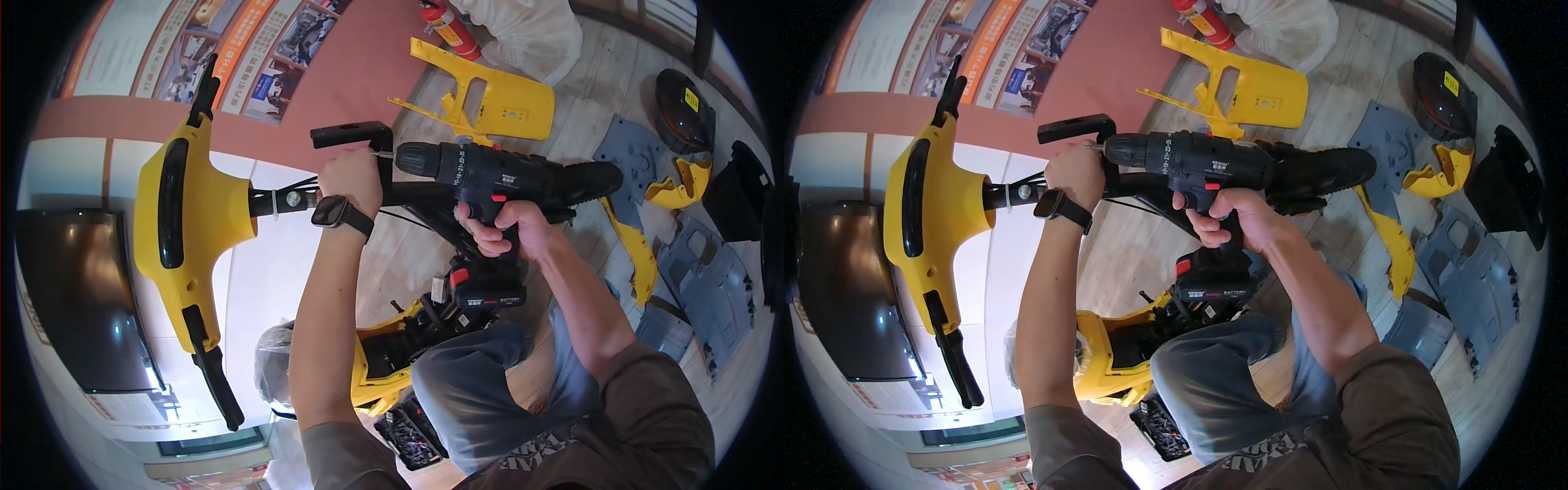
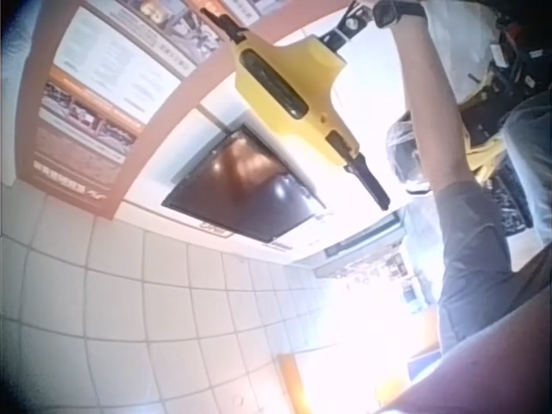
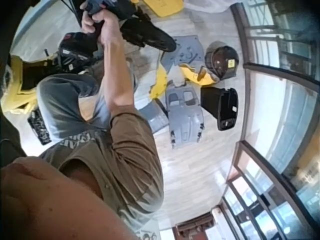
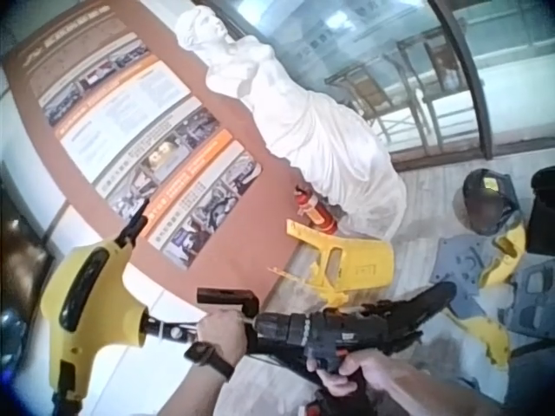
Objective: Repairing and reassembling the handlebars and fairing of a yellow electric scooter.
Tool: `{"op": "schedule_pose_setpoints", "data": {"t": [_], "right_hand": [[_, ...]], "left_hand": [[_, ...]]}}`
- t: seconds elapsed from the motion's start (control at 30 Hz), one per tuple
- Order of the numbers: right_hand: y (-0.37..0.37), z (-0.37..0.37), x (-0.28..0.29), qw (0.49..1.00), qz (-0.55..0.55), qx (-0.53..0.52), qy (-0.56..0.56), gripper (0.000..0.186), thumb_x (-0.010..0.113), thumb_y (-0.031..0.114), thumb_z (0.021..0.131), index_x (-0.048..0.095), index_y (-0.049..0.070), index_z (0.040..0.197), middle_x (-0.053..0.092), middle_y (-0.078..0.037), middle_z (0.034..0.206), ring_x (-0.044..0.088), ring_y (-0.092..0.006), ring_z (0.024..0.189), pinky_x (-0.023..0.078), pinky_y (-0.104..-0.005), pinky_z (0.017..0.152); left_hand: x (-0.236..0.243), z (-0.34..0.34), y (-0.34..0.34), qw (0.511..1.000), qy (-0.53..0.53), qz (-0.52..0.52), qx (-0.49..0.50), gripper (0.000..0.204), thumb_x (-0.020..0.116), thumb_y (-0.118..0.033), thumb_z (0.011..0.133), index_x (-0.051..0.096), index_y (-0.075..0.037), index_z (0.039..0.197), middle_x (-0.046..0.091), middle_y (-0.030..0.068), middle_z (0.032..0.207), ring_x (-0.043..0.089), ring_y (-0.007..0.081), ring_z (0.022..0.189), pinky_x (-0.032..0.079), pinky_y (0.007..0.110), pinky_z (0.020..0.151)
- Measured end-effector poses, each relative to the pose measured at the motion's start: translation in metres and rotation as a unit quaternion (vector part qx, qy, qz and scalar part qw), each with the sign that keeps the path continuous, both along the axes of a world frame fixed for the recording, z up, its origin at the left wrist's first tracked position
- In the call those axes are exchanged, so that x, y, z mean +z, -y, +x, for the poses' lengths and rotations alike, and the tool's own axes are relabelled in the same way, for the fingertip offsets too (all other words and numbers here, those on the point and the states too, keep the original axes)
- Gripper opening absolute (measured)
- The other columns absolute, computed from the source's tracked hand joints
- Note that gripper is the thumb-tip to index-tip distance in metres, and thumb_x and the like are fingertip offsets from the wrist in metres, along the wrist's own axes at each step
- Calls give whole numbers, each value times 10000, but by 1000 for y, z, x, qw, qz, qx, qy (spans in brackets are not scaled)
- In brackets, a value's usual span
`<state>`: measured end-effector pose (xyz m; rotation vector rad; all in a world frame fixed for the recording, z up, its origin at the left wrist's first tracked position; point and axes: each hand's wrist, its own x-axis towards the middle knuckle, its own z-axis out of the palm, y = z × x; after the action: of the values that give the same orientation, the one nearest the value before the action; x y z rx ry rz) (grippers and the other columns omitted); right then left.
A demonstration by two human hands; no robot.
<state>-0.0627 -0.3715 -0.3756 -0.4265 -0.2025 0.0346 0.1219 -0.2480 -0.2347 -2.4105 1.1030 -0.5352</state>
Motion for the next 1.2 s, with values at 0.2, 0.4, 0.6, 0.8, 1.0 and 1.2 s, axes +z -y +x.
{"op": "schedule_pose_setpoints", "data": {"t": [0.2,0.4,0.6,0.8,1.0,1.2], "right_hand": [[-5,0,8,999,-33,0,-17,512,569,227,569,554,-8,1024,450,-25,590,385,-117,399,323,-266,449],[-5,3,8,999,-29,12,2,520,573,235,579,549,-4,1041,450,-28,588,383,-119,395,326,-275,451],[-6,-3,6,1000,-5,18,12,529,567,222,603,551,-5,1081,444,-37,599,390,-117,416,327,-275,452],[-19,-18,14,984,-159,3,81,534,617,170,721,537,4,1223,559,-88,691,498,-147,533,434,-271,547],[-49,-99,-11,948,214,146,-185,563,670,195,741,512,1,1245,588,-72,801,550,-177,666,466,-312,646],[-48,-112,15,671,539,218,-460,601,724,219,760,488,-2,1267,618,-55,911,603,-207,799,497,-353,745]], "left_hand": [[3,14,0,999,-35,-11,17,114,644,-102,756,714,-78,843,687,187,826,687,371,779,564,463,699],[13,17,-8,993,-107,-56,-20,115,605,-33,782,669,-26,877,674,221,844,669,414,797,559,482,709],[37,-40,-51,957,-87,-260,-95,115,627,-29,830,651,-13,941,691,163,820,682,293,700,532,350,654],[-5,-185,-154,757,-352,-541,103,188,507,-95,986,648,29,966,604,30,800,526,75,675,414,207,602],[-96,-304,-240,131,-576,-780,207,137,542,-52,981,616,21,1069,646,84,960,618,141,810,525,251,714],[-109,-322,-258,109,-609,-761,194,257,526,-36,981,577,25,1225,637,94,1055,624,157,854,517,256,775]]}}
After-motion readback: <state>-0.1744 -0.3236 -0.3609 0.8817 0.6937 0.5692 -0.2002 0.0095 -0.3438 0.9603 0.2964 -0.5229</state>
